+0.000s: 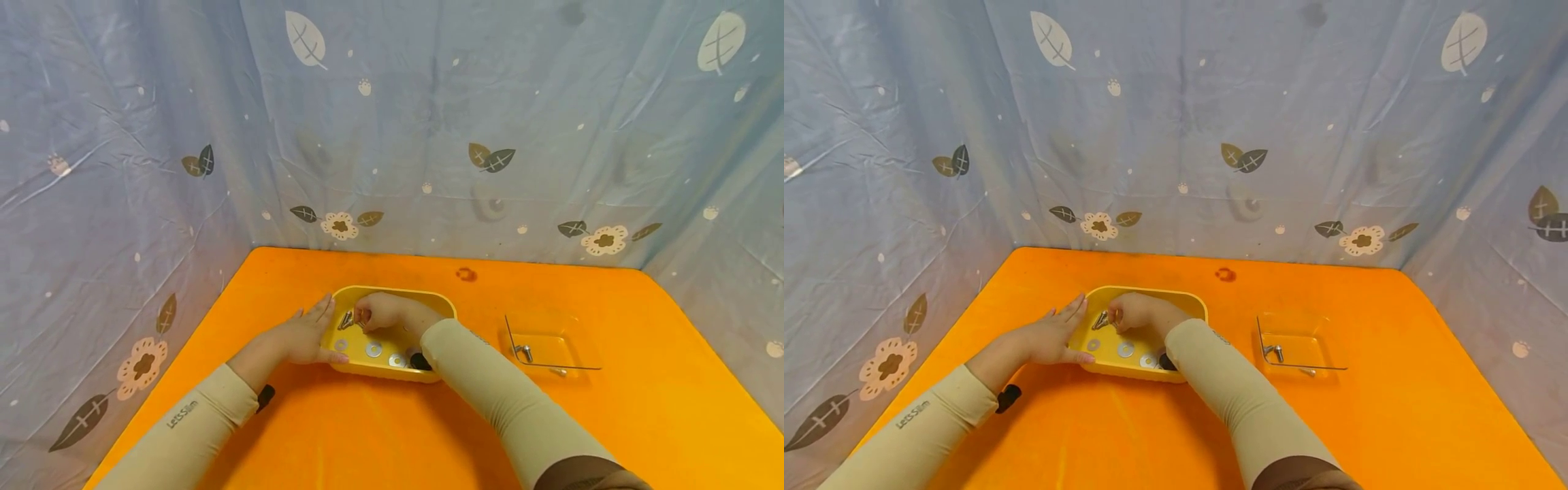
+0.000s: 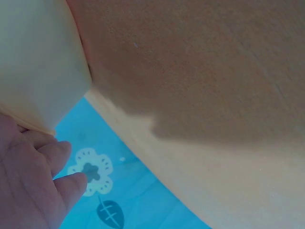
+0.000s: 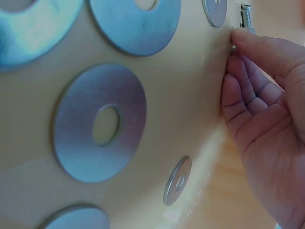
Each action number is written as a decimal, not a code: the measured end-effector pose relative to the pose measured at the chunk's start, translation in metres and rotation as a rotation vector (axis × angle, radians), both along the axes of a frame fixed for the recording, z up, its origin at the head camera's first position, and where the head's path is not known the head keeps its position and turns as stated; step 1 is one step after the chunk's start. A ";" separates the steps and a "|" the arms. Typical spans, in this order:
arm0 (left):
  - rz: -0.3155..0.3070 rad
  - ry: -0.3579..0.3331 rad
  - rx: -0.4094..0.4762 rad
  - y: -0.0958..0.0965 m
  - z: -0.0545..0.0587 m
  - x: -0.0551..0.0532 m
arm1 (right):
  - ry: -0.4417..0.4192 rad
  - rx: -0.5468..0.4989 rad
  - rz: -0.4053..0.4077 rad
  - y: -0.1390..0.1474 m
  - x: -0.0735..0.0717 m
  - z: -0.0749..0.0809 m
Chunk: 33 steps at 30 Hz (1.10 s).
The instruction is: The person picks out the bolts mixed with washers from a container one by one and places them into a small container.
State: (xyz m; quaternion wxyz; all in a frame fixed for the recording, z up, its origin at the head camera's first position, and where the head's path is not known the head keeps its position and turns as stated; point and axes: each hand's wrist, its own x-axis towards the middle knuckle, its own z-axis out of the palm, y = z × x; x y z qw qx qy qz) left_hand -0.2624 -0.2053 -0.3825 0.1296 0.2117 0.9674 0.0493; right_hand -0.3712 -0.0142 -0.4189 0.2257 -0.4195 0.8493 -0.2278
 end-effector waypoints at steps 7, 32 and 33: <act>0.007 -0.010 0.008 -0.001 0.000 0.000 | -0.015 0.032 0.007 0.001 -0.001 0.008; 0.016 -0.010 0.006 0.001 -0.001 0.003 | 0.033 -0.155 -0.017 0.038 0.002 0.059; 0.018 -0.010 0.006 0.002 -0.001 0.003 | 0.044 -0.165 -0.015 0.041 0.002 0.060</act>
